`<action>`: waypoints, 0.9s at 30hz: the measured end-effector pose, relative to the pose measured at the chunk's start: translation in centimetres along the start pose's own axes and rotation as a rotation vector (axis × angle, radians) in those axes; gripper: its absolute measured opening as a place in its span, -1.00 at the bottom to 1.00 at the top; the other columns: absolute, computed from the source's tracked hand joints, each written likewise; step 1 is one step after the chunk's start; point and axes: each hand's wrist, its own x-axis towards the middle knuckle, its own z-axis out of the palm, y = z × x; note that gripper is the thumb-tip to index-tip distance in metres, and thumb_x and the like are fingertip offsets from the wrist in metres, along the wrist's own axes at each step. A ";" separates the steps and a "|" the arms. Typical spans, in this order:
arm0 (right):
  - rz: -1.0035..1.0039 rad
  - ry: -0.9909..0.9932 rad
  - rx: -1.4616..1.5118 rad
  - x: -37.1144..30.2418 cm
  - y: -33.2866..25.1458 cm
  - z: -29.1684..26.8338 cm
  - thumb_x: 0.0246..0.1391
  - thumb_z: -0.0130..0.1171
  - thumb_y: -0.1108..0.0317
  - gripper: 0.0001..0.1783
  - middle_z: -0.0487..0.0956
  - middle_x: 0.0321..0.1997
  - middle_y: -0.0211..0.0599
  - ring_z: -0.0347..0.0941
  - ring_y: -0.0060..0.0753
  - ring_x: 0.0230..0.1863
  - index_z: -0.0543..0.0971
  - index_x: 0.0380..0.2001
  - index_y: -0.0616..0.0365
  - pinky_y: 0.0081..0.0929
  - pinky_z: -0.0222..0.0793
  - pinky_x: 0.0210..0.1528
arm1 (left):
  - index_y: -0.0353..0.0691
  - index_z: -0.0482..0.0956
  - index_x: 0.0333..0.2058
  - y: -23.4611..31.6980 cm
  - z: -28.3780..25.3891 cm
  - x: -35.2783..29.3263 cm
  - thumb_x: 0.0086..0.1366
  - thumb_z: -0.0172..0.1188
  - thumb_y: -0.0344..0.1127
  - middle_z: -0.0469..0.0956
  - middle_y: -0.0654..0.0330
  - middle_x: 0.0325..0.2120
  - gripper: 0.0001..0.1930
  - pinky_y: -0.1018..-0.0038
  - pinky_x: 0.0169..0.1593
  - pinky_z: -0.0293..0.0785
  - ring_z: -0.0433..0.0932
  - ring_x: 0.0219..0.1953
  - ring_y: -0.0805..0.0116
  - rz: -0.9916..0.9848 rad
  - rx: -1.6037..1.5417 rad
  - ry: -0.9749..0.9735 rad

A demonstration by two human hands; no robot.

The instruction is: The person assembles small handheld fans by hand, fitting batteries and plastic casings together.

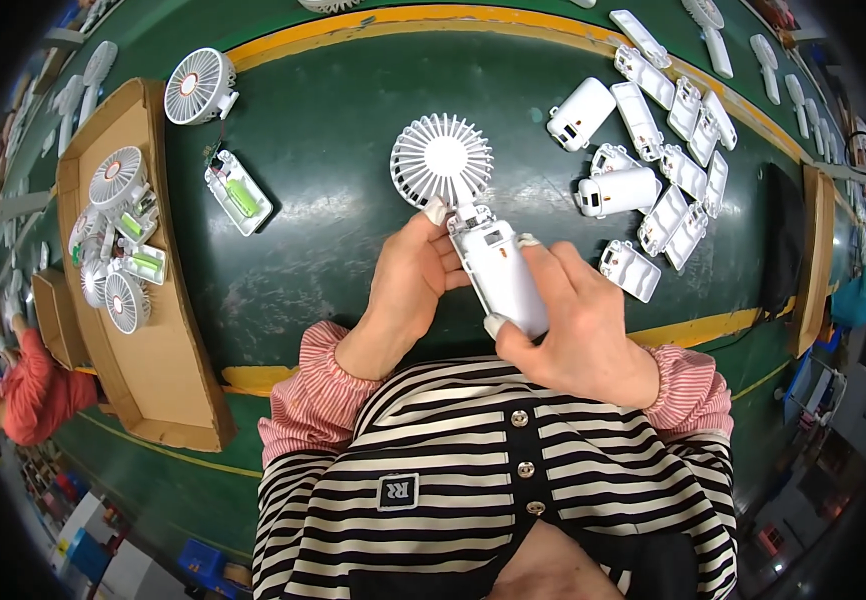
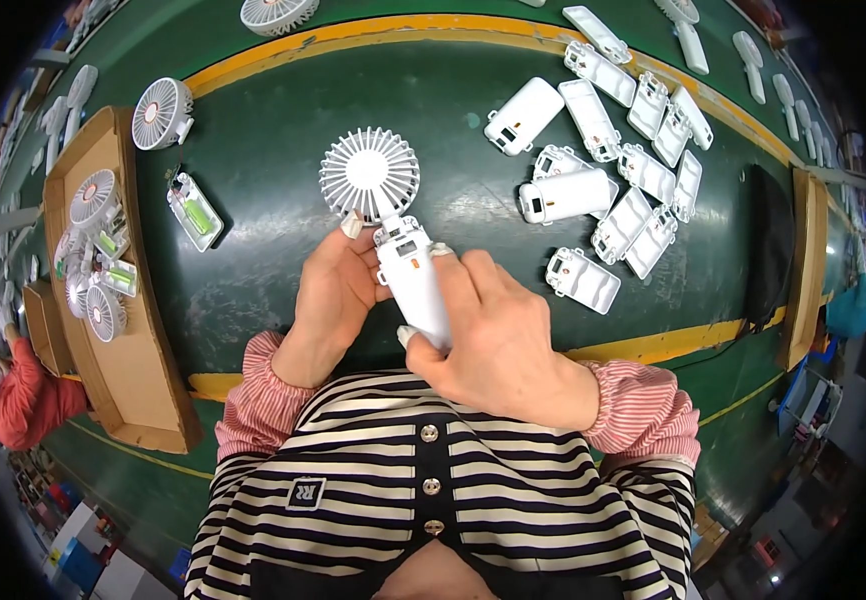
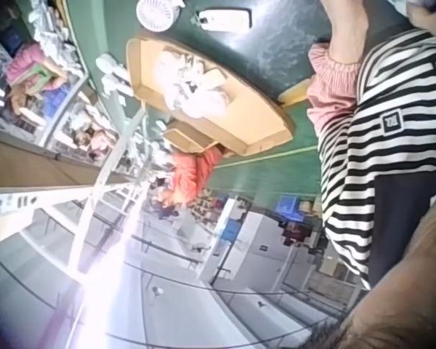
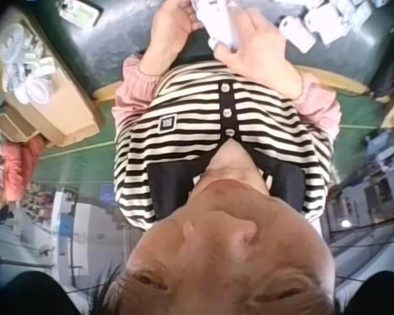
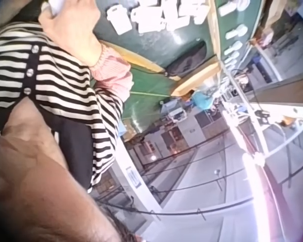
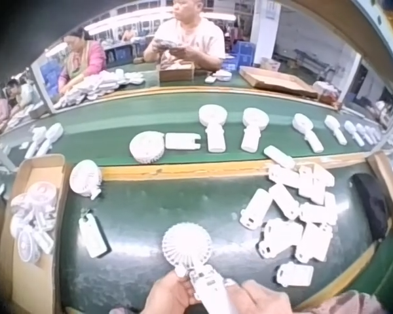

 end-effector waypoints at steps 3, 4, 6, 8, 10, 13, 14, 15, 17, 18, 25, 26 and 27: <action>-0.012 -0.015 -0.023 0.8 0.0 0.8 -0.41 0.18 0.34 -0.46 0.35 -0.45 -0.13 0.39 -0.16 -0.53 0.38 -0.24 0.38 -0.33 0.35 -0.57 | -0.31 0.35 -0.12 0.1 -0.1 -0.1 0.24 -0.13 0.00 0.46 0.12 -0.20 -0.54 0.36 -0.13 0.42 0.48 -0.17 0.31 0.006 -0.032 -0.016; -0.014 -0.017 -0.035 1.0 0.1 1.0 -0.40 0.18 0.35 -0.47 0.36 -0.45 -0.13 0.39 -0.16 -0.52 0.38 -0.25 0.38 -0.33 0.35 -0.57 | -0.31 0.35 -0.12 0.0 -0.3 -0.1 0.24 -0.13 0.00 0.46 0.12 -0.20 -0.54 0.36 -0.13 0.42 0.48 -0.17 0.31 0.009 -0.036 -0.013; -0.018 -0.020 -0.036 1.4 0.4 1.5 -0.40 0.18 0.35 -0.48 0.36 -0.45 -0.13 0.39 -0.16 -0.52 0.38 -0.26 0.38 -0.32 0.35 -0.58 | -0.30 0.34 -0.10 -0.1 -0.5 -0.1 0.24 -0.14 0.03 0.44 0.12 -0.17 -0.52 0.35 -0.10 0.41 0.47 -0.15 0.31 -0.004 -0.056 -0.053; -0.016 -0.020 -0.038 1.5 0.5 1.8 -0.40 0.17 0.35 -0.48 0.36 -0.45 -0.13 0.39 -0.15 -0.52 0.38 -0.26 0.38 -0.32 0.35 -0.58 | -0.30 0.34 -0.09 -0.1 -0.5 -0.1 0.24 -0.14 0.03 0.44 0.12 -0.17 -0.51 0.34 -0.10 0.40 0.47 -0.15 0.31 -0.007 -0.066 -0.057; -0.027 -0.010 -0.048 1.6 0.6 2.0 -0.41 0.17 0.35 -0.49 0.36 -0.45 -0.13 0.39 -0.15 -0.52 0.38 -0.27 0.37 -0.31 0.35 -0.58 | -0.30 0.34 -0.09 -0.2 -0.5 -0.1 0.23 -0.13 0.03 0.44 0.12 -0.16 -0.51 0.34 -0.09 0.40 0.47 -0.15 0.30 -0.009 -0.074 -0.060; -0.036 -0.004 -0.054 1.7 0.7 2.3 -0.41 0.17 0.35 -0.50 0.36 -0.46 -0.13 0.39 -0.15 -0.52 0.39 -0.29 0.37 -0.32 0.35 -0.59 | -0.29 0.33 -0.08 -0.3 -0.6 0.0 0.23 -0.13 0.03 0.44 0.13 -0.16 -0.51 0.34 -0.10 0.40 0.47 -0.14 0.30 0.002 -0.082 -0.055; -0.037 -0.004 -0.053 1.7 0.7 2.3 -0.41 0.17 0.35 -0.50 0.36 -0.46 -0.13 0.39 -0.15 -0.52 0.39 -0.29 0.37 -0.32 0.35 -0.59 | -0.29 0.33 -0.08 -0.3 -0.7 0.1 0.23 -0.13 0.03 0.44 0.13 -0.16 -0.51 0.35 -0.10 0.40 0.47 -0.15 0.30 -0.001 -0.087 -0.059; -0.037 -0.002 -0.064 1.7 0.7 2.4 -0.41 0.17 0.35 -0.50 0.36 -0.46 -0.14 0.39 -0.16 -0.52 0.39 -0.29 0.37 -0.32 0.35 -0.60 | -0.29 0.33 -0.09 -0.3 -0.8 0.1 0.23 -0.13 0.03 0.44 0.13 -0.16 -0.51 0.35 -0.11 0.41 0.47 -0.15 0.30 -0.003 -0.092 -0.062; -0.039 -0.002 -0.074 1.8 0.7 2.5 -0.42 0.18 0.35 -0.51 0.35 -0.46 -0.14 0.40 -0.16 -0.52 0.39 -0.30 0.36 -0.32 0.35 -0.61 | -0.29 0.34 -0.09 -0.4 -0.8 0.2 0.23 -0.13 0.03 0.44 0.12 -0.16 -0.51 0.36 -0.12 0.41 0.47 -0.16 0.30 0.000 -0.096 -0.064; -0.032 -0.009 -0.077 1.8 0.6 2.5 -0.43 0.18 0.37 -0.50 0.36 -0.46 -0.15 0.40 -0.16 -0.52 0.40 -0.28 0.37 -0.33 0.36 -0.57 | -0.29 0.34 -0.09 -0.4 -0.8 0.2 0.23 -0.14 0.02 0.44 0.12 -0.17 -0.52 0.37 -0.13 0.41 0.48 -0.17 0.30 0.002 -0.099 -0.067; -0.056 0.001 -0.101 1.9 0.8 2.7 -0.43 0.18 0.39 -0.50 0.35 -0.45 -0.15 0.40 -0.15 -0.51 0.41 -0.28 0.37 -0.33 0.37 -0.53 | -0.31 0.34 -0.10 -0.2 -0.5 0.3 0.24 -0.15 0.01 0.46 0.13 -0.18 -0.53 0.39 -0.16 0.43 0.50 -0.20 0.30 0.014 -0.086 -0.039; -0.056 0.002 -0.101 1.9 0.8 2.7 -0.43 0.18 0.39 -0.50 0.35 -0.45 -0.15 0.40 -0.15 -0.51 0.41 -0.28 0.37 -0.33 0.37 -0.53 | -0.32 0.36 -0.12 -0.1 -0.4 0.4 0.24 -0.13 -0.02 0.46 0.14 -0.20 -0.54 0.39 -0.18 0.43 0.50 -0.21 0.31 -0.012 -0.079 -0.024; -0.056 -0.003 -0.106 1.9 0.8 2.8 -0.43 0.18 0.38 -0.50 0.35 -0.45 -0.15 0.40 -0.15 -0.50 0.41 -0.28 0.37 -0.33 0.37 -0.53 | -0.33 0.37 -0.13 0.0 -0.3 0.5 0.24 -0.12 -0.04 0.47 0.14 -0.22 -0.56 0.40 -0.19 0.44 0.50 -0.22 0.32 -0.038 -0.073 -0.010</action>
